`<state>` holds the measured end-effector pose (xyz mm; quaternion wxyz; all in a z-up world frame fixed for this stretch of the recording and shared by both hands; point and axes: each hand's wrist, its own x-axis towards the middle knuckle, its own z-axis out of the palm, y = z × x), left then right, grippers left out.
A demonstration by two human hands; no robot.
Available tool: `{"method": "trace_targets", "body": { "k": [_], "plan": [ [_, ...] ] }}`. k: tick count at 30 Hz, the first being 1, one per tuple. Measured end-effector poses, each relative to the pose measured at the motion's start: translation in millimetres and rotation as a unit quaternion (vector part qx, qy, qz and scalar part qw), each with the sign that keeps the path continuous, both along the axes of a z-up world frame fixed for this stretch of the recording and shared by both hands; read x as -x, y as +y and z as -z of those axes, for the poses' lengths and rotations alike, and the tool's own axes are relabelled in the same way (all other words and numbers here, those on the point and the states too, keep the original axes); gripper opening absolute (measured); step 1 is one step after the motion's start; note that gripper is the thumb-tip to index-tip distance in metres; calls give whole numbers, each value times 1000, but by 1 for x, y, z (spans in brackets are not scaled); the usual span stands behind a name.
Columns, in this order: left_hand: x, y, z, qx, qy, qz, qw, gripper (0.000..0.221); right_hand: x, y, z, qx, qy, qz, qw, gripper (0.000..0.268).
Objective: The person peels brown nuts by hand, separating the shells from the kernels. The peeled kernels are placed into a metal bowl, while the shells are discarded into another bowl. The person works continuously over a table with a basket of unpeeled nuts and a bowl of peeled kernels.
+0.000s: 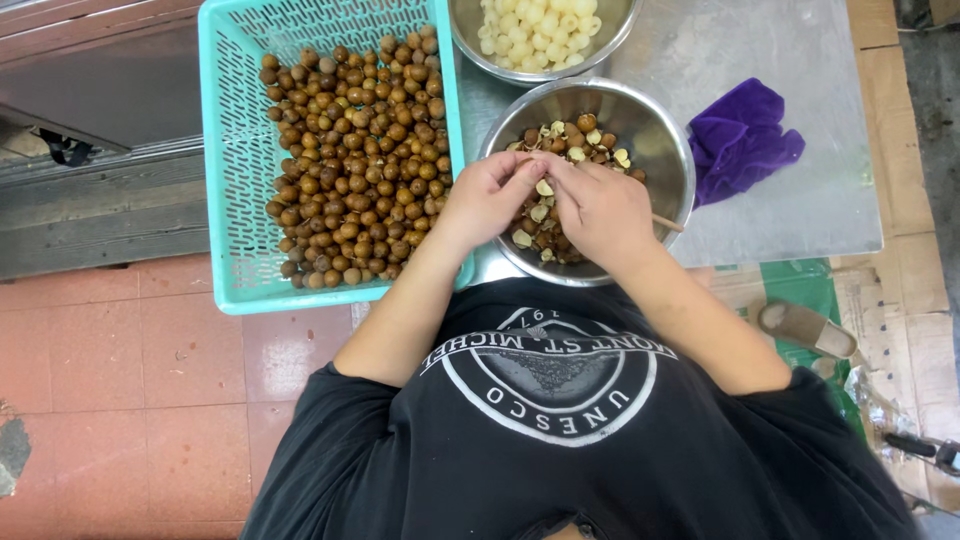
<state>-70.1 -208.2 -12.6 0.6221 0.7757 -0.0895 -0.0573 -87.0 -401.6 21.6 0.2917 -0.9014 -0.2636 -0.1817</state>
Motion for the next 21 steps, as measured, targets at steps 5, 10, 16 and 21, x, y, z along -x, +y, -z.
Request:
{"method": "trace_targets", "body": {
  "k": [5, 10, 16, 21],
  "plan": [
    [-9, 11, 3, -78, 68, 28, 994, 38, -6, 0, 7, -25, 62, -42, 997, 28],
    [-1, 15, 21, -114, 106, 215, 964, 35, -23, -14, 4, 7, 147, 29, 989, 28],
    [5, 9, 32, 123, 137, 163, 969, 39, -39, -43, 2, 53, 250, -32, 966, 34],
    [-6, 8, 29, 297, 180, 138, 928, 34, -18, -32, -9, -43, 267, -9, 963, 43]
  ]
}}
